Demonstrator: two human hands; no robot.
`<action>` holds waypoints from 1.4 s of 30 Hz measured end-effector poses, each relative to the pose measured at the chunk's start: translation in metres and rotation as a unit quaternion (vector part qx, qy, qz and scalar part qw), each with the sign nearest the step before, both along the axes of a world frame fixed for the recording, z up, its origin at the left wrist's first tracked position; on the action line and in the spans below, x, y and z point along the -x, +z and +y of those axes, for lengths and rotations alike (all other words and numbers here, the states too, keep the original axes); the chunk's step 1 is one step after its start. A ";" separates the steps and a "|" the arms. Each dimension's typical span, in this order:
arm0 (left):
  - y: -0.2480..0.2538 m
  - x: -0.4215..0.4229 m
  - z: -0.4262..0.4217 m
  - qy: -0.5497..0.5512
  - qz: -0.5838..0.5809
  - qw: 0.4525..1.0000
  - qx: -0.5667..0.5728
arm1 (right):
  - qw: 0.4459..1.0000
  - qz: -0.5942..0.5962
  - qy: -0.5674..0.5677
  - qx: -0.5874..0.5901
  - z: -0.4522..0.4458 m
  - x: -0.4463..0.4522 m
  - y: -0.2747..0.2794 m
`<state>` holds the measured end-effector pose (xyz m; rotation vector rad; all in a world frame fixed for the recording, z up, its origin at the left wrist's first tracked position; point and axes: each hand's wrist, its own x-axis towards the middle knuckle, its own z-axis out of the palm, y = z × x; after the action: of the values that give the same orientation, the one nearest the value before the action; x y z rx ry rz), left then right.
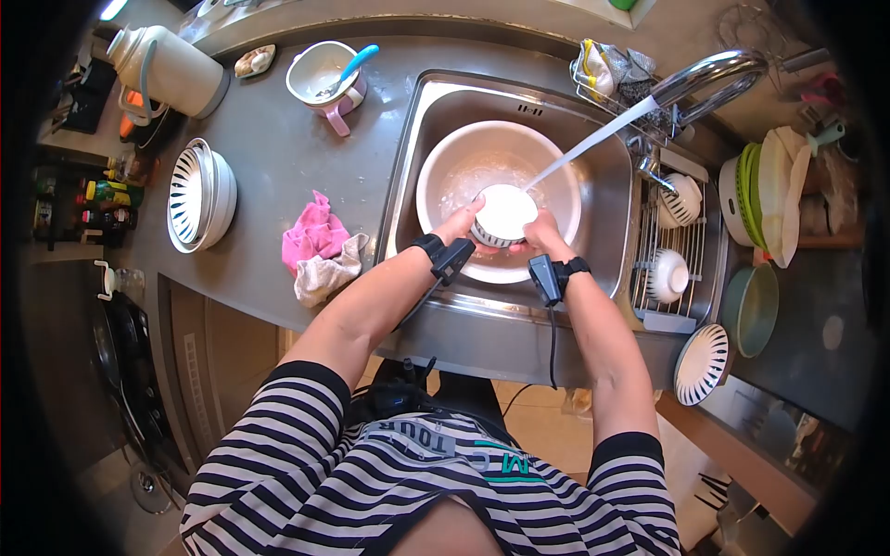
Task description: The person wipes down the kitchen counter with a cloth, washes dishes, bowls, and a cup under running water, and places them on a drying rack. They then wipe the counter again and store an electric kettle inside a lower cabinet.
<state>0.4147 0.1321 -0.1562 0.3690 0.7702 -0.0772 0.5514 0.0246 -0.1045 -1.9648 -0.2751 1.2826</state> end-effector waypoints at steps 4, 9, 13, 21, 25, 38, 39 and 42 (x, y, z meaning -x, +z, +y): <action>0.009 -0.002 -0.010 0.014 0.081 0.987 -0.136 | 0.989 -0.139 0.000 -0.039 -0.004 0.008 0.000; 0.043 -0.006 -0.025 -0.059 0.176 0.735 -0.652 | 0.980 -0.094 -0.120 -0.129 -0.004 0.017 0.028; 0.066 -0.030 -0.044 0.195 0.159 0.906 -0.340 | 0.889 0.207 -0.352 -0.208 0.001 0.048 0.000; 0.118 -0.020 0.013 -0.136 0.020 0.959 -0.248 | 0.972 -0.048 -0.028 -0.229 -0.003 -0.026 0.000; 0.099 -0.025 -0.004 0.010 0.055 0.930 -0.364 | 0.940 0.138 -0.230 -0.209 -0.006 0.018 0.022; 0.092 0.007 0.007 -0.004 -0.140 0.989 -0.045 | 0.856 0.406 -0.015 -0.320 -0.033 -0.014 0.069; 0.089 0.010 0.007 -0.008 -0.154 0.987 -0.040 | 0.842 0.425 -0.025 -0.332 -0.033 -0.010 0.067; 0.076 0.012 0.011 -0.036 -0.156 0.985 -0.064 | 0.855 0.396 -0.021 -0.333 -0.028 -0.011 0.061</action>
<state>0.4024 0.1433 -0.0797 0.5168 0.4529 -0.0361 0.5620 -0.0036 -0.0432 -0.7658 -0.2134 1.5783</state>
